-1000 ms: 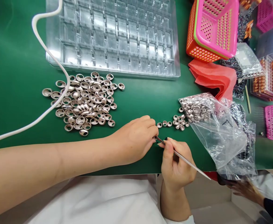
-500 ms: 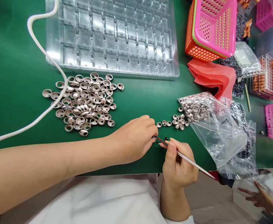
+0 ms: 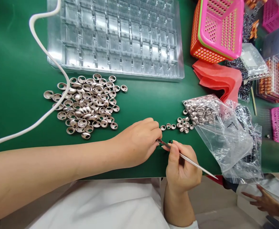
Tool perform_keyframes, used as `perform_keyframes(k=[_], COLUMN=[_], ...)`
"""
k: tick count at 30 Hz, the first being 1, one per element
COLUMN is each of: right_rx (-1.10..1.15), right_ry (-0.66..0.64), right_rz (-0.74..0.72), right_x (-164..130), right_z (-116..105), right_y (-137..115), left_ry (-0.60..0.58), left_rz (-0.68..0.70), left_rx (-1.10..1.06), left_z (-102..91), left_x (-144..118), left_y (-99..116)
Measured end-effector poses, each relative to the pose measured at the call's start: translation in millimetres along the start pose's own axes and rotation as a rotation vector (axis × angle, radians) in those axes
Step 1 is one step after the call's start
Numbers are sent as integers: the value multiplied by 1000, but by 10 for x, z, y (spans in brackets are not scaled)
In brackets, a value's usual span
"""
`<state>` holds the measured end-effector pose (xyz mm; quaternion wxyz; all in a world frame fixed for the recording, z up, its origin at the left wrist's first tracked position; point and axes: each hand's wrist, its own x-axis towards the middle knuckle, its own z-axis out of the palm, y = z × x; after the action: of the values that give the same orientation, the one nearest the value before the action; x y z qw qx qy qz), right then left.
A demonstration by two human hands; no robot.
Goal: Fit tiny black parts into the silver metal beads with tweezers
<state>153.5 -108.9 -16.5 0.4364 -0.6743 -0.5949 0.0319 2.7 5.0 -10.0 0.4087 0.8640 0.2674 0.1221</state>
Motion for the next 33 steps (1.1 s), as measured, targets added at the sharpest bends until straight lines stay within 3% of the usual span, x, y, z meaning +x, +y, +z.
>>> perform_keyframes(k=[8,15,23,33], right_rx=[-61,-87,-104,-163], right_ry=[5,-73,-179,-194], right_rz=[23,39,-47,-178], right_x=[-26,-20,83,193], right_z=[3,-34,-70,-20], right_y=[21,-5,-47,-71], left_ry=[-13,8,5,-19], left_rz=[-9,4,17,16], left_rx=[14,16,26,43], left_z=[-8,8,21,21], left_x=[-5,-18,-15,-2], left_y=[9,5,3,9])
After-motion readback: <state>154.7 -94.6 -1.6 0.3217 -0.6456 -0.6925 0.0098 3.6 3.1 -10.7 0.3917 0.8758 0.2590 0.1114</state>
